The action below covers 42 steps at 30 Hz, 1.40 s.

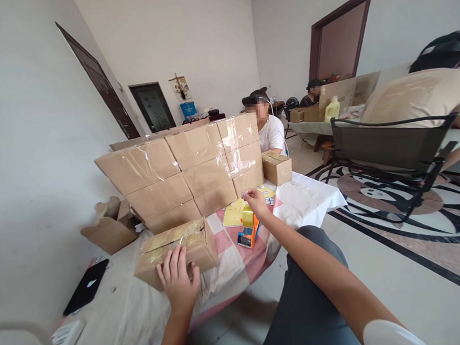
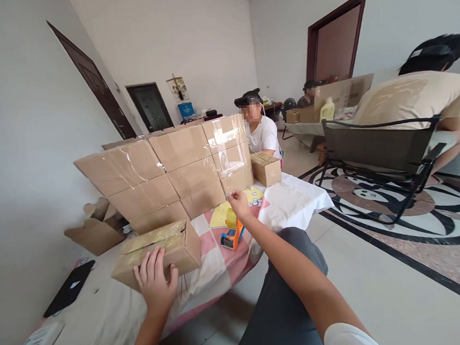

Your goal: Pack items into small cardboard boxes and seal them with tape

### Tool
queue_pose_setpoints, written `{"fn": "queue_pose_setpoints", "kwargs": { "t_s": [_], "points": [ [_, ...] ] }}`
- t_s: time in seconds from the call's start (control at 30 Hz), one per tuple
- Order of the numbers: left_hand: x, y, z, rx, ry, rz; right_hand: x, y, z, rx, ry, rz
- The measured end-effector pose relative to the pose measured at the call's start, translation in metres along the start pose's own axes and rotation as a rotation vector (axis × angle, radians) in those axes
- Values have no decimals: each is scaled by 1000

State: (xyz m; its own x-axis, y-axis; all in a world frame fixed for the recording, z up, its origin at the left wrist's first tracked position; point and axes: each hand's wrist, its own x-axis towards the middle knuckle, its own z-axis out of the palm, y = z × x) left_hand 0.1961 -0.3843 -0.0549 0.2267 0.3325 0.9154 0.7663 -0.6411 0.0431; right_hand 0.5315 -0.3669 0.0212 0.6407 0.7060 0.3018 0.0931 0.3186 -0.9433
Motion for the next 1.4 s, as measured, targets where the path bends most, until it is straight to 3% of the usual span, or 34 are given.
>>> {"fn": "queue_pose_setpoints", "kwargs": {
  "t_s": [0.1,0.33,0.43,0.57,0.73,1.13,1.4],
  "points": [
    [-1,0,0,9,-8,-7,-13,-8,7,86,-70,23],
    [-6,0,0,6,-34,-48,-43,-35,3,209,-101,60],
    [-5,1,1,12,-51,-76,-72,-34,19,308,-222,283],
    [-7,1,0,33,-50,-59,-107,-13,52,418,-368,626],
    [-18,-5,-1,41,-19,-51,-124,14,76,359,-411,746],
    [-29,-7,-4,90,28,-18,-124,24,81,395,-451,642],
    [-23,-9,-3,57,-57,-71,-127,30,89,345,-408,466]
  ]
}}
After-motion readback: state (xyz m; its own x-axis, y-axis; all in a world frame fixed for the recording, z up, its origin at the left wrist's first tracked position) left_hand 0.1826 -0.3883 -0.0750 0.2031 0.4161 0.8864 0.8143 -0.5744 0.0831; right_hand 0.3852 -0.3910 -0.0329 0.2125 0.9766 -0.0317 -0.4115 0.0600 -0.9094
